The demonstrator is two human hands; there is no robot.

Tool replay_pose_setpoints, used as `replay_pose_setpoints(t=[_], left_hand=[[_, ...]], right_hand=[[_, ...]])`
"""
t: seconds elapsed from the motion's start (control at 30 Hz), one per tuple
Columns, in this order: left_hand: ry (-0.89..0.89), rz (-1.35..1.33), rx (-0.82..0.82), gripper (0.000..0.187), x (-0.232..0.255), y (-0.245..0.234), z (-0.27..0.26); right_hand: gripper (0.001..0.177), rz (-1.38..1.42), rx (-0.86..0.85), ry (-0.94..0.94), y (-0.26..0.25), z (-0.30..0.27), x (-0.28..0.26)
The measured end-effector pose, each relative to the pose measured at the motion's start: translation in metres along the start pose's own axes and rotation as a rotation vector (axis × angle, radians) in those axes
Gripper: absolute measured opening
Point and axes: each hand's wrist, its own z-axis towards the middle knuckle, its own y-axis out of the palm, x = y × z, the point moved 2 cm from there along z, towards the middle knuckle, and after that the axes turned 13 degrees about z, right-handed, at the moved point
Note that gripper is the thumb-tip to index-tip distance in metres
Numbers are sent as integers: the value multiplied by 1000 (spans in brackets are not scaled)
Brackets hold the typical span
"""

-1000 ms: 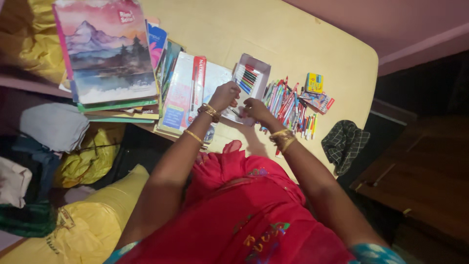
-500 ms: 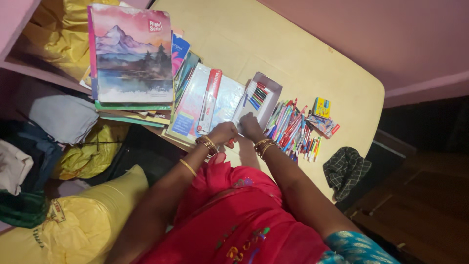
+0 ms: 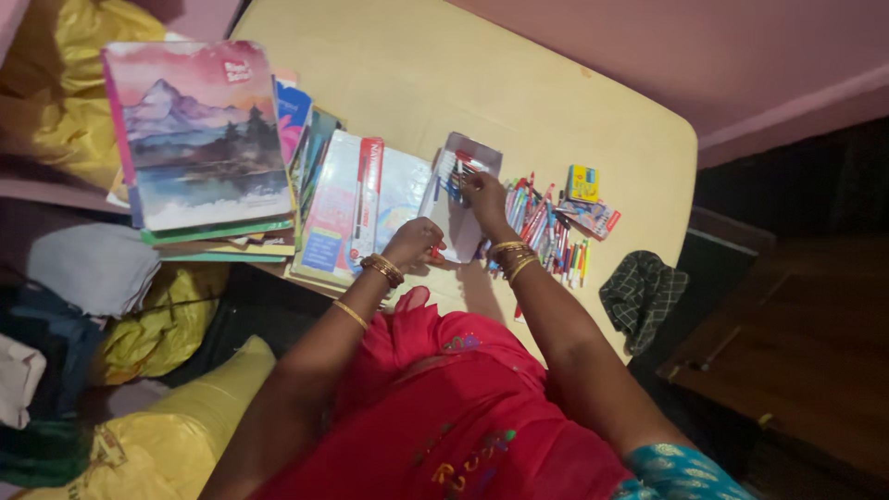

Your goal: The person stacks books and notebooks on a table, unpacks stationery boxes, and sorts pens, pencils, and crayons by hand.

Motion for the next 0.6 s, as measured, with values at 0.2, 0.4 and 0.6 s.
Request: replay_pose_setpoints(t=[0.2, 0.4, 0.6], left_hand=[[32, -164, -20, 20, 18, 26, 8], [15, -335, 54, 19, 18, 61, 25], [102, -116, -167, 25, 37, 111, 21]], right_hand=[[16, 42, 82, -52, -51, -13, -14], [15, 596, -120, 332, -76, -69, 7], [29, 499, 18, 445, -101, -122, -18]])
